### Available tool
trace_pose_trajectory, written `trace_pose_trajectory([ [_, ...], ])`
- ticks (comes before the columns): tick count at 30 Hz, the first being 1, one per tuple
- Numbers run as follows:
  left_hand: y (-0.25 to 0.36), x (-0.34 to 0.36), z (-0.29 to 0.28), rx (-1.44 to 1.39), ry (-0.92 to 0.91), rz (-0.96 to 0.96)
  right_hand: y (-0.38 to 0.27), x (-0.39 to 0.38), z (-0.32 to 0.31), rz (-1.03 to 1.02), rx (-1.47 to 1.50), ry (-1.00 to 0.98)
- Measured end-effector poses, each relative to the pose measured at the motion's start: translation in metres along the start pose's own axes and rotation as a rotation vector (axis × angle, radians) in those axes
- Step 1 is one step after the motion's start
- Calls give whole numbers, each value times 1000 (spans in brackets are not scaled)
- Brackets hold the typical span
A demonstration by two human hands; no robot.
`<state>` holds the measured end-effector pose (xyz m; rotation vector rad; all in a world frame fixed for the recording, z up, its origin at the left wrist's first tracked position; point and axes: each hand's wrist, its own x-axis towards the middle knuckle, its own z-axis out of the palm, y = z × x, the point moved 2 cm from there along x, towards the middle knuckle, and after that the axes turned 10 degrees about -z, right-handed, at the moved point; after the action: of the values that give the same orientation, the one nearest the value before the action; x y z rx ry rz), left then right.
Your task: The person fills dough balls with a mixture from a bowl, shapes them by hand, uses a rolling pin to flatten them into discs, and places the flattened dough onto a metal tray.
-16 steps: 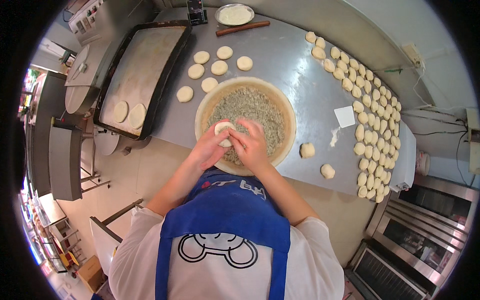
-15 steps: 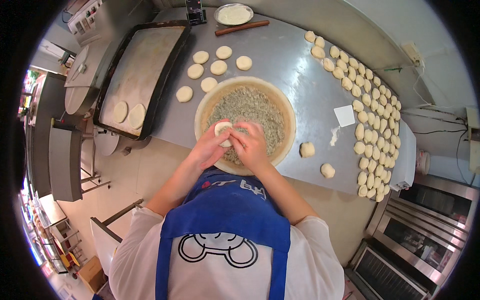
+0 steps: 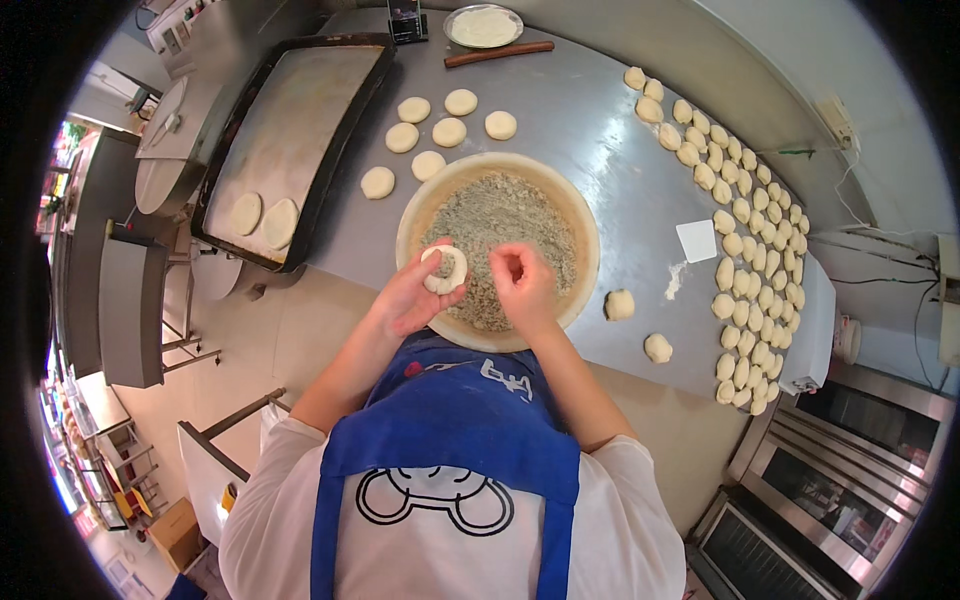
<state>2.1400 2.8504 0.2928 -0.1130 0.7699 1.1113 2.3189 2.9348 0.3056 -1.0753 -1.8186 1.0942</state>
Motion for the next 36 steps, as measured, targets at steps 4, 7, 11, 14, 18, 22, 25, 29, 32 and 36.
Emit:
trace_pose_trajectory([
  [4, -1, -8, 17, -37, -23, -121, 14, -3, 15, -270, 71, -33],
  [7, -19, 9, 17, -83, -93, -73, 16, 8, 35, -332, 127, -169],
  [11, -23, 8, 13, 48, -181, -16, -9, 15, 41, -412, 127, -145],
  [14, -19, -3, 31, 127, 17, -30, -25, 15, 45, -617, -97, -94],
  [18, -26, -2, 48, 231, 75, 146, 1, 17, 51, -394, 116, -4],
  [22, -34, 10, 47, 405, 163, 425, -5, 19, 60, -130, 261, 142],
  [25, -30, 14, 39, 340, 138, 482, -37, 18, 54, -482, 73, 123],
  [29, -23, 5, 47, 190, 46, 310, -26, 28, 23, -65, 428, -212],
  [32, -31, 6, 58, 119, 98, 233, -27, 22, 34, -463, 10, -139],
  [36, -27, -8, 73, -15, -105, 134, -21, 17, 26, -459, -72, -91],
])
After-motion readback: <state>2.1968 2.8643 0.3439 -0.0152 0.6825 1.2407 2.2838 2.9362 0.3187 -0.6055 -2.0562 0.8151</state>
